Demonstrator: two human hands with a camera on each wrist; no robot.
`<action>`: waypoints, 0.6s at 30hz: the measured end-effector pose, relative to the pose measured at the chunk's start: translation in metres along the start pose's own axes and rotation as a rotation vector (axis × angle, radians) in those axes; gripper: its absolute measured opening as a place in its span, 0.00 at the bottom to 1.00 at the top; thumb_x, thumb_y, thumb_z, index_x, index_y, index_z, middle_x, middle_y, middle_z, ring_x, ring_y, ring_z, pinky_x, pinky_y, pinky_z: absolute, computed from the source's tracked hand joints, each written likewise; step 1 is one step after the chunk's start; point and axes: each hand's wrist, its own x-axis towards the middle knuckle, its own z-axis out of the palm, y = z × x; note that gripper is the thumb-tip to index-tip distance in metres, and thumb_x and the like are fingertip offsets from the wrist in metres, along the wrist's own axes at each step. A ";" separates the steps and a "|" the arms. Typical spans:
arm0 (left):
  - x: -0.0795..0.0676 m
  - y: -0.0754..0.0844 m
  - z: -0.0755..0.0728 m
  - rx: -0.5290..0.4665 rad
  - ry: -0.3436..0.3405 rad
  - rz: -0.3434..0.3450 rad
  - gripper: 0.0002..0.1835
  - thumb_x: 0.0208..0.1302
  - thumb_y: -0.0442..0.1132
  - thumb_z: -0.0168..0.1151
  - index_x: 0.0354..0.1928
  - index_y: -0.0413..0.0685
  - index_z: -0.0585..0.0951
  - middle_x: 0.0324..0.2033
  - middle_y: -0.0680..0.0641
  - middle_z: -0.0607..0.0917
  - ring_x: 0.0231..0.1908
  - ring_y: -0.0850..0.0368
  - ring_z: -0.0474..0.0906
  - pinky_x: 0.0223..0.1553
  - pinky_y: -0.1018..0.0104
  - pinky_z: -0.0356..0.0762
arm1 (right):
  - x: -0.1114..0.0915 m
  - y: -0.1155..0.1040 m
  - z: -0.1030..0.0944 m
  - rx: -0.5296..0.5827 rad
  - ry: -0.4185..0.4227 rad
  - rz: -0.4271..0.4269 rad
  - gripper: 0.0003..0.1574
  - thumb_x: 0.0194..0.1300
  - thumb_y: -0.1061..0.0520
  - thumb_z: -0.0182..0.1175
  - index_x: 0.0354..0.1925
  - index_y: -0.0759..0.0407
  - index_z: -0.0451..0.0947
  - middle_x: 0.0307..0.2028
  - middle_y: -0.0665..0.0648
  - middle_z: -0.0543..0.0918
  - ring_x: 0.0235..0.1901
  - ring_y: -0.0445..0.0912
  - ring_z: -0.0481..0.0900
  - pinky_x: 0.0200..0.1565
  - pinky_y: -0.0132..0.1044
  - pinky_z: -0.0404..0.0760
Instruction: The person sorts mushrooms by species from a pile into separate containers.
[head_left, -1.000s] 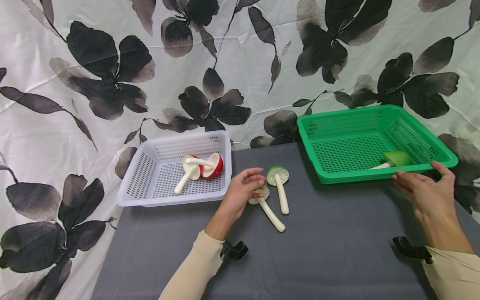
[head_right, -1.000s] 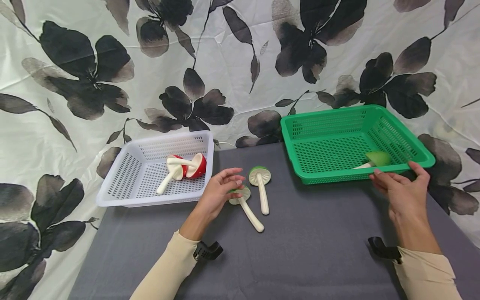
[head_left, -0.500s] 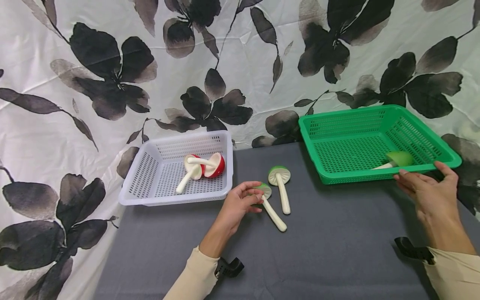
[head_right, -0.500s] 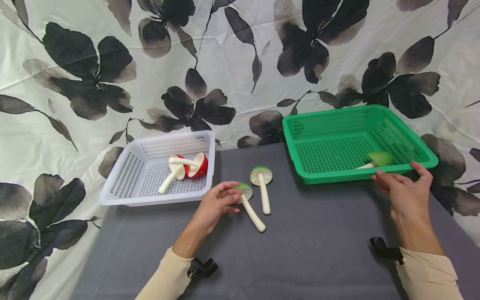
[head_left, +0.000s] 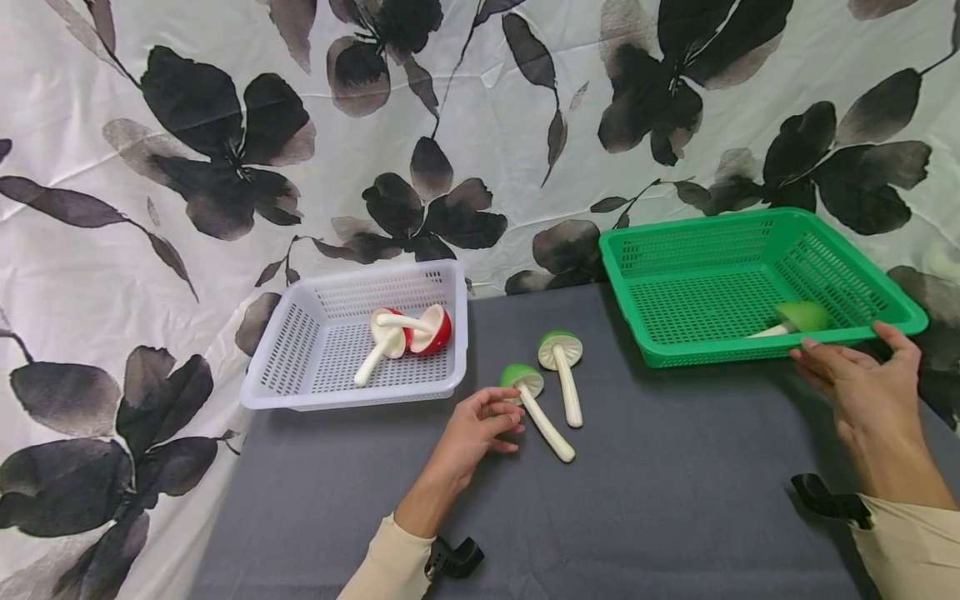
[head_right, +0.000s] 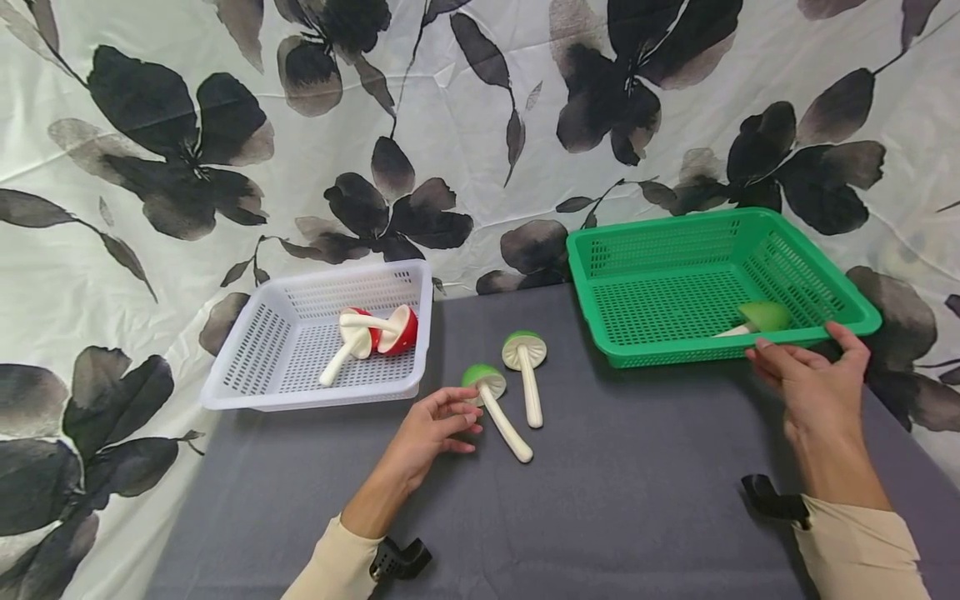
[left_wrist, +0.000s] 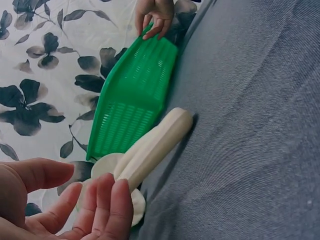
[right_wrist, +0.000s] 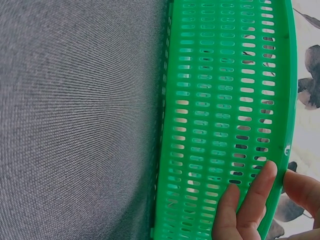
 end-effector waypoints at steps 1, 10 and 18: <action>0.000 -0.001 0.000 0.000 0.000 -0.004 0.21 0.68 0.29 0.63 0.62 0.36 0.77 0.49 0.31 0.82 0.38 0.52 0.85 0.34 0.61 0.87 | 0.000 0.000 0.000 0.002 0.001 0.000 0.67 0.60 0.68 0.71 0.78 0.37 0.38 0.26 0.49 0.84 0.24 0.41 0.88 0.27 0.29 0.85; 0.004 -0.013 0.001 0.045 -0.010 -0.027 0.21 0.68 0.30 0.63 0.62 0.41 0.77 0.50 0.32 0.82 0.40 0.49 0.87 0.33 0.62 0.86 | 0.000 0.000 -0.001 0.016 -0.014 -0.004 0.65 0.62 0.70 0.68 0.78 0.37 0.37 0.25 0.49 0.85 0.24 0.41 0.88 0.27 0.29 0.85; 0.013 -0.021 0.007 0.047 -0.029 -0.006 0.24 0.67 0.31 0.64 0.65 0.44 0.77 0.53 0.32 0.81 0.43 0.48 0.87 0.35 0.61 0.86 | -0.001 0.001 -0.001 -0.008 -0.016 -0.005 0.66 0.63 0.70 0.68 0.78 0.36 0.37 0.26 0.49 0.85 0.25 0.40 0.88 0.28 0.28 0.85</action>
